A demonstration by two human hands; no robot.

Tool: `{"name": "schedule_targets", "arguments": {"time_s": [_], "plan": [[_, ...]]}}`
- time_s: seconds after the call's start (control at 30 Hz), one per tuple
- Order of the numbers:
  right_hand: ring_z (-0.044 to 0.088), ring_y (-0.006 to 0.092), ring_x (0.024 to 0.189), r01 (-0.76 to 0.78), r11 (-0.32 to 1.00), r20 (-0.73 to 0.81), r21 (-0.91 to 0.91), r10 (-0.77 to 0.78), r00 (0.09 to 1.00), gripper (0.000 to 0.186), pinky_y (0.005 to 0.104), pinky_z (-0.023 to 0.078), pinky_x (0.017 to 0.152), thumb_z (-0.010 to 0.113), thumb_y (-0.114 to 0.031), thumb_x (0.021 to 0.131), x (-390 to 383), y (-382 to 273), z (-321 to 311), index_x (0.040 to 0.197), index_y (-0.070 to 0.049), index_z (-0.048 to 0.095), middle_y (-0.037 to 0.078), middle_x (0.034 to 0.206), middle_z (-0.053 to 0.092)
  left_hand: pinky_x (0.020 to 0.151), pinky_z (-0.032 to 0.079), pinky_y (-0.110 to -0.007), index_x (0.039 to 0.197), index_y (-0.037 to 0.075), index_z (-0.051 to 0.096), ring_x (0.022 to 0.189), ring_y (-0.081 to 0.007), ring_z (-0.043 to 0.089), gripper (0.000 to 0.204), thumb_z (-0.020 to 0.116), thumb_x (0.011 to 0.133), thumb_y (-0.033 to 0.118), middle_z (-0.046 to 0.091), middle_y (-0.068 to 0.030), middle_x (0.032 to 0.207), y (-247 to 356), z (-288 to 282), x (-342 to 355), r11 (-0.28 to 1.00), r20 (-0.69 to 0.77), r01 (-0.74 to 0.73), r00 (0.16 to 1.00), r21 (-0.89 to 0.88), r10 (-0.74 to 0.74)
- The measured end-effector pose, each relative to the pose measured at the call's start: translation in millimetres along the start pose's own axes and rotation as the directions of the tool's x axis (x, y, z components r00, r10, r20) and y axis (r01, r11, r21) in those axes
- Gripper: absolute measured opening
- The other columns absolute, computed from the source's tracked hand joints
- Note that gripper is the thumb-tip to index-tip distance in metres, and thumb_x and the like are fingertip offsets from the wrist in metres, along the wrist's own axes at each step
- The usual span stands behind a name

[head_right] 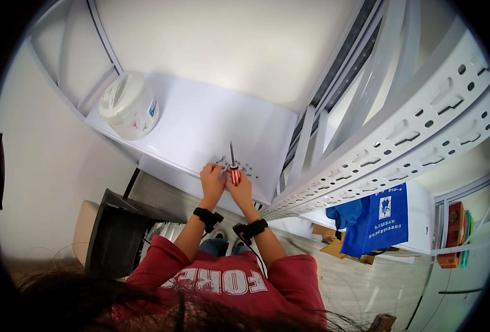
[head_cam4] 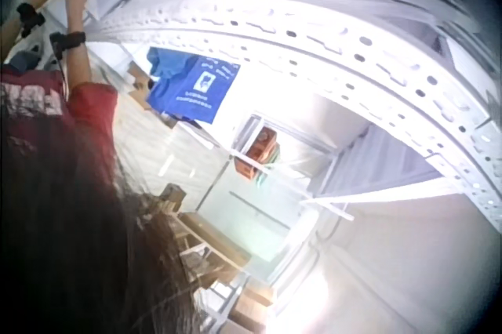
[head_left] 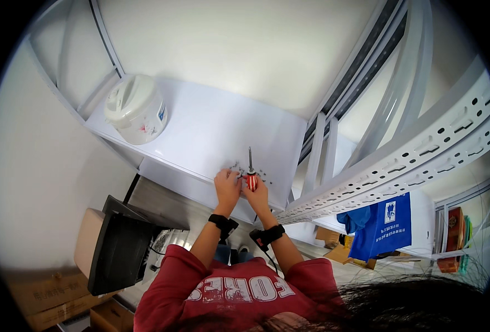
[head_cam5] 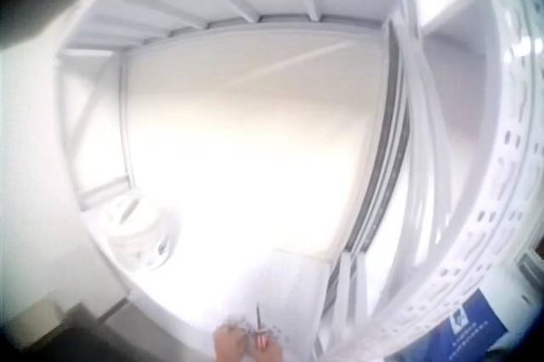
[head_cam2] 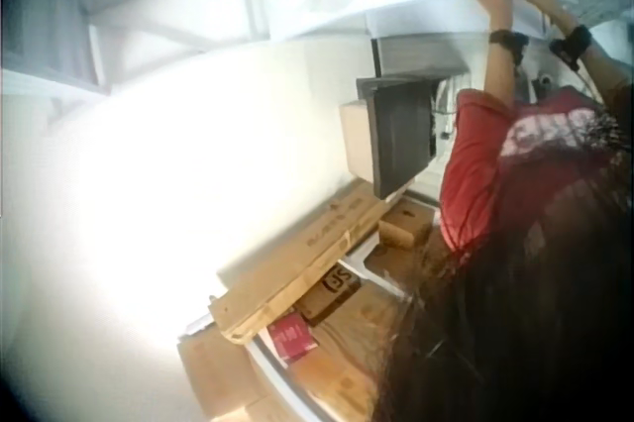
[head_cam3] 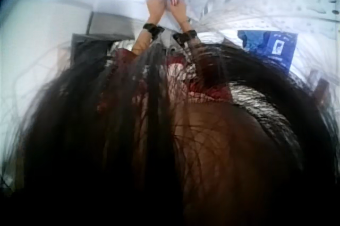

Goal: The person uses a screwdriver to remove screws from the back panel of a black appliance, sets the screws on a nearby white shelf, and then begins reattaching the panel with the screws.

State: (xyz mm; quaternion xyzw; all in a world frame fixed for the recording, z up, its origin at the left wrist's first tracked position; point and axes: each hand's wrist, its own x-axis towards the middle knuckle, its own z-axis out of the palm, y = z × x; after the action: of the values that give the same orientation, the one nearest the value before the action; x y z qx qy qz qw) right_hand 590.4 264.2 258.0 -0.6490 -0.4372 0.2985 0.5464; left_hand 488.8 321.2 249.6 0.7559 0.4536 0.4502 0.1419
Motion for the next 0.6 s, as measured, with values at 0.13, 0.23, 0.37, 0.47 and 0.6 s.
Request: {"name": "schedule_targets", "arguments": {"time_s": [0.13, 0.23, 0.37, 0.47, 0.6], "plan": [[0.052, 0.0111, 0.058, -0.043, 0.997, -0.044, 0.063, 0.046, 0.998, 0.036, 0.0259, 0.043, 0.055, 0.058, -0.007, 0.07, 0, 3, 9, 0.106, -0.002, 0.059, 0.005, 0.075, 0.061, 0.078, 0.036, -0.04, 0.086, 0.008, 0.063, 0.09, -0.0276, 0.05, 0.02, 0.068, 0.067, 0.009, 0.053, -0.0087, 0.094, -7, 6, 4, 1.0, 0.038, -0.022, 0.999, 0.019, 0.021], [0.047, 0.009, 0.049, -0.023, 0.997, -0.082, 0.072, 0.028, 0.996, 0.036, 0.0249, 0.039, 0.046, 0.057, -0.006, 0.071, -1, 6, 12, 0.107, -0.002, 0.06, 0.002, 0.07, 0.058, 0.079, 0.036, -0.04, 0.086, 0.008, 0.064, 0.091, -0.0275, 0.05, 0.019, 0.067, 0.067, 0.009, 0.053, -0.0088, 0.095, -10, 7, 4, 0.999, 0.063, -0.03, 0.998, 0.017, 0.029], [0.048, 0.0097, 0.048, 0.011, 0.999, -0.128, -0.032, -0.015, 0.992, 0.036, 0.0252, 0.04, 0.045, 0.058, -0.007, 0.071, -1, 20, 15, 0.106, -0.002, 0.059, 0.003, 0.07, 0.058, 0.08, 0.035, -0.04, 0.085, 0.008, 0.063, 0.091, -0.0275, 0.05, 0.017, 0.066, 0.069, 0.01, 0.053, -0.0083, 0.094, -9, 8, 2, 0.999, 0.071, -0.042, 0.997, 0.002, 0.042], [0.049, 0.0099, 0.05, 0.025, 0.999, -0.128, -0.033, -0.029, 0.991, 0.037, 0.0251, 0.041, 0.046, 0.059, -0.008, 0.071, -3, 12, 15, 0.107, -0.002, 0.059, 0.005, 0.073, 0.06, 0.081, 0.035, -0.04, 0.084, 0.008, 0.063, 0.092, -0.0273, 0.05, 0.014, 0.065, 0.07, 0.009, 0.053, -0.008, 0.093, -8, 8, 1, 0.999, 0.07, -0.043, 0.997, 0.011, 0.042], [0.052, 0.0099, 0.054, 0.015, 1.0, -0.142, -0.002, -0.015, 0.99, 0.037, 0.0252, 0.043, 0.05, 0.059, -0.009, 0.071, -4, 15, 16, 0.107, -0.002, 0.059, 0.007, 0.079, 0.063, 0.082, 0.035, -0.04, 0.084, 0.007, 0.062, 0.093, -0.0275, 0.051, 0.011, 0.063, 0.073, 0.008, 0.054, -0.0085, 0.094, -6, 10, 2, 0.999, 0.038, -0.035, 0.999, 0.027, 0.034]]}}
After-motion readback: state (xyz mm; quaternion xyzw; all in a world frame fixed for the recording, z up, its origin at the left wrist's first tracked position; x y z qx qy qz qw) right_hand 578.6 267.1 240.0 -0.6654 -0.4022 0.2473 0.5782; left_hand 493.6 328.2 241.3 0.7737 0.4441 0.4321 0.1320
